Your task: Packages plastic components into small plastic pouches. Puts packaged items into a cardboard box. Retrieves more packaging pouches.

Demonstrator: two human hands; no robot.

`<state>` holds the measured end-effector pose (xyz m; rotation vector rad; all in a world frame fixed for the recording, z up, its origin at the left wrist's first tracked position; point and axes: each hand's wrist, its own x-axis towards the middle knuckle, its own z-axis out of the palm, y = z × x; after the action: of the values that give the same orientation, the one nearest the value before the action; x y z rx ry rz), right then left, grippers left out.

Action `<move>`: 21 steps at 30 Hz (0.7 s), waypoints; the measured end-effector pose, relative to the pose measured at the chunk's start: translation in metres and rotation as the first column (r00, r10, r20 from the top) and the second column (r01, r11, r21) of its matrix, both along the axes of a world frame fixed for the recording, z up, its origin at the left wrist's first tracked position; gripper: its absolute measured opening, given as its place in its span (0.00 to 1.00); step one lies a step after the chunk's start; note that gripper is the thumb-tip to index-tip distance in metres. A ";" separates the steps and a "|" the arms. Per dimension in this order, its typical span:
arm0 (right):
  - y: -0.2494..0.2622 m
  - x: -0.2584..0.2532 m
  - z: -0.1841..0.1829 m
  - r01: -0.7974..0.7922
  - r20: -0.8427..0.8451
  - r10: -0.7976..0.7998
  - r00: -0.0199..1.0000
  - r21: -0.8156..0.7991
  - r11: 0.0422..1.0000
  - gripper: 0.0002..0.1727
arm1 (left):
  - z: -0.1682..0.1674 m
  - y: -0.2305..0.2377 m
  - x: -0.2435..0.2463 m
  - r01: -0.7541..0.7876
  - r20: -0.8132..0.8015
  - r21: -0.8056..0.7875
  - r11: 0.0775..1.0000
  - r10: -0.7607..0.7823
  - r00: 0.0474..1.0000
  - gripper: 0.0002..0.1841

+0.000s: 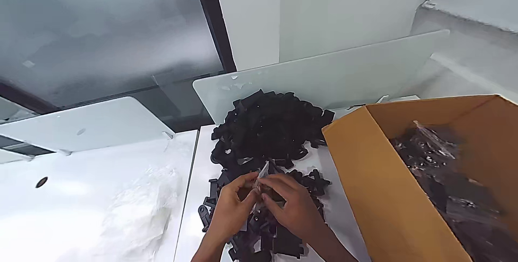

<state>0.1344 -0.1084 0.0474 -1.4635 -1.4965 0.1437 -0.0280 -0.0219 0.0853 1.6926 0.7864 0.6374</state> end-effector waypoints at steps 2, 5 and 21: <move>0.001 -0.002 0.000 0.018 -0.010 -0.018 1.000 -0.047 0.999 0.25 | -0.003 0.002 -0.003 0.007 -0.043 0.034 0.999 -0.006 0.999 0.20; 0.004 -0.003 0.000 -0.030 -0.047 0.026 0.999 -0.092 0.995 0.27 | -0.004 0.003 -0.005 -0.016 -0.089 0.068 0.998 0.022 0.996 0.18; 0.007 0.001 -0.008 -0.055 -0.117 0.054 0.992 -0.006 0.998 0.16 | -0.006 0.017 -0.014 -0.121 -0.096 0.142 0.982 0.135 0.986 0.11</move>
<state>0.1358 -0.1016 0.0393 -1.3980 -1.4427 0.2652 -0.0418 -0.0051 0.0796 1.8220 0.9512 0.7079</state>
